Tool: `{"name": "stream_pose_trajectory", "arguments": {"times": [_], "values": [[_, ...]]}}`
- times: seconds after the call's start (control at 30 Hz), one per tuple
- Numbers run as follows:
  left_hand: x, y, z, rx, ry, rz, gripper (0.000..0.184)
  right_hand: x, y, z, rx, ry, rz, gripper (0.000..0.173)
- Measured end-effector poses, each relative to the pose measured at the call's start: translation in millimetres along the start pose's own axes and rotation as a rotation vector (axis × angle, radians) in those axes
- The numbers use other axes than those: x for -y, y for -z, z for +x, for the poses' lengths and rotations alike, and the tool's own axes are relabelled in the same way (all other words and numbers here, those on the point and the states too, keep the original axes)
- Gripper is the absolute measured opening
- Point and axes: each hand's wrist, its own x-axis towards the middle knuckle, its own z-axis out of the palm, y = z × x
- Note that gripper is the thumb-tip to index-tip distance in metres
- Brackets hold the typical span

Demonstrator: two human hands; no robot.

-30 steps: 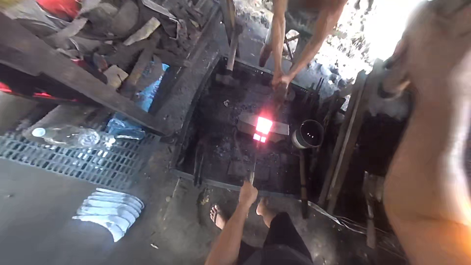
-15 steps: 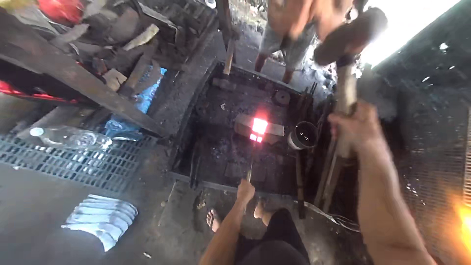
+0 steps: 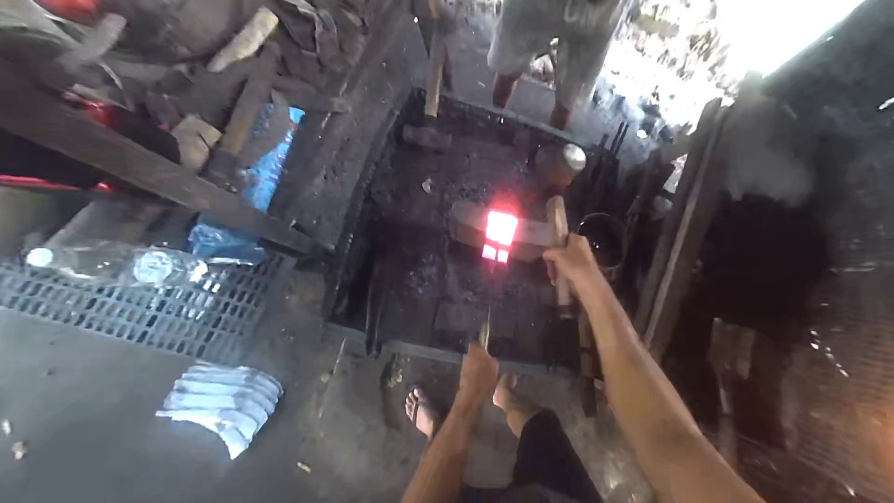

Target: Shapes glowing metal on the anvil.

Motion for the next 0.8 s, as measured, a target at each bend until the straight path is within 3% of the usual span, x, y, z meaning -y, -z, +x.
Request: {"name": "stream_pose_trajectory", "arguments": {"times": [0.2,0.3,0.4,0.43,0.5,0.57,0.63,0.7,0.8], "values": [[11.7,0.0,15.8,-0.021,-0.022,0.023,0.052,116.2,108.6,-150.6,-0.251,0.495,-0.1,0.037],[9.1,2.6,14.0,-0.022,-0.009,0.034,0.05,159.0,136.9,-154.0,-0.438,0.829,-0.105,0.036],[3.3,2.7,13.1,-0.015,0.013,0.031,0.052,162.7,121.6,-106.0,-0.629,1.016,-0.063,0.042],[1.9,1.6,14.7,-0.003,0.024,0.04,0.053,145.4,103.3,-82.3,-0.644,0.985,-0.054,0.044],[5.2,-2.6,21.2,0.004,0.036,0.046,0.054,77.4,45.8,-30.2,-0.542,0.713,-0.059,0.049],[8.1,-2.8,23.7,-0.003,-0.003,0.016,0.053,0.7,-13.0,32.4,-0.286,0.327,-0.051,0.044],[11.9,0.9,9.8,-0.002,-0.022,0.018,0.051,-36.9,-37.4,77.2,0.0,-0.02,-0.034,0.037],[2.9,20.1,3.1,0.001,-0.02,0.012,0.054,-3.2,-25.2,83.1,0.075,-0.07,0.04,0.032],[5.8,27.5,-3.2,0.016,-0.014,0.033,0.049,45.2,25.3,6.4,-0.007,0.061,0.007,0.032]]}}
